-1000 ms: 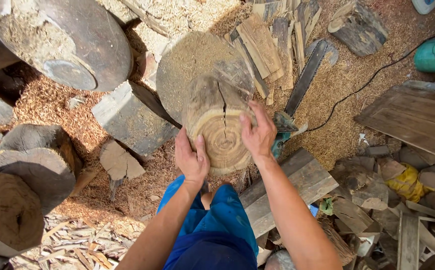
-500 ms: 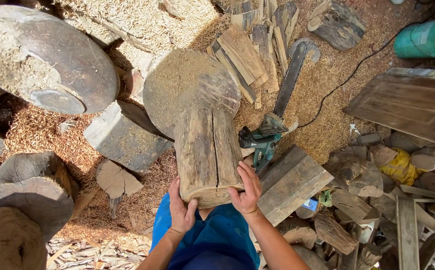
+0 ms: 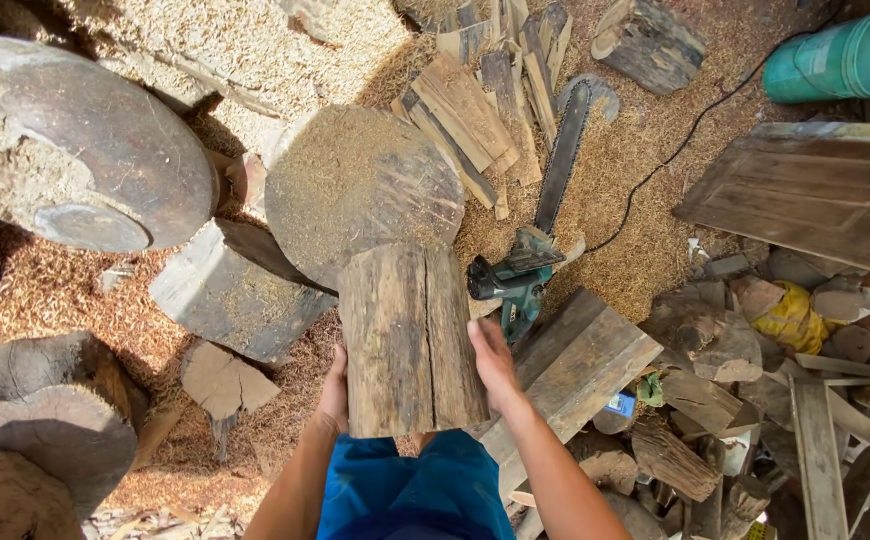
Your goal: The person carries a thick cut log section across a sawdust-covered yard, positions it on a support block, and cuts it with an electric chainsaw. They reposition the log and cut additional sections, steadying the wood with a foot while sawing.
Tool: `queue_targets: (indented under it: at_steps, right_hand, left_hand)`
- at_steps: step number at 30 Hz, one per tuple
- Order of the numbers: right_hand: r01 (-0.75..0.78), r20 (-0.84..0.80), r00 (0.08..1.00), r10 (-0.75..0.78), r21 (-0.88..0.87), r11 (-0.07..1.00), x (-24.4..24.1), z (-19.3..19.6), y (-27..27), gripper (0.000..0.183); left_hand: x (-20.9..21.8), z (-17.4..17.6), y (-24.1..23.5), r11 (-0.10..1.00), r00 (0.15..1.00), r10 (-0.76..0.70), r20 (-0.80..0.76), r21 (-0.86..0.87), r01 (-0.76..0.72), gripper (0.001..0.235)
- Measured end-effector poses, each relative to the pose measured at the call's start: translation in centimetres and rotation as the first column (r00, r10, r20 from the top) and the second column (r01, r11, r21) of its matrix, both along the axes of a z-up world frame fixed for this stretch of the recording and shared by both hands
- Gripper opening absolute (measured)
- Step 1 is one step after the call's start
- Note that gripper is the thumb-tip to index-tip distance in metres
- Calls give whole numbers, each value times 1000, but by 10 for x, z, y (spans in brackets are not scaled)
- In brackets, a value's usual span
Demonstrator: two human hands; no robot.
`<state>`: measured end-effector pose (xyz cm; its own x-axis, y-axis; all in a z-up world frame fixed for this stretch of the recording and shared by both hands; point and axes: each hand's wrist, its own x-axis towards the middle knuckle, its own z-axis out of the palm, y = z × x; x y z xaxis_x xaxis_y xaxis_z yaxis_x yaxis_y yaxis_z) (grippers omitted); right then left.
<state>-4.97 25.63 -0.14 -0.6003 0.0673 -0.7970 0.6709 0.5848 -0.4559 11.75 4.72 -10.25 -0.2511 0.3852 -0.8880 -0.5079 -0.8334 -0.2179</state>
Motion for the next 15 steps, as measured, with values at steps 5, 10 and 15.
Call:
queue_targets:
  at_steps: [5,10,15]
  right_hand:
    - [249,427,858,-284,138,959,-3,-46,10,88]
    - [271,445,859,-255,27,962,-16,-59,20,90]
    - [196,356,925,-130,-156,968,-92,-63,-7,91]
  left_hand:
    - [34,-34,15,982,984,-161,-76,-109,152,94]
    - [37,-50,8,860,961,-260,-94,-475,186,94]
    - [-54,11,-18,773,915,-242,-322,-634,-19,101]
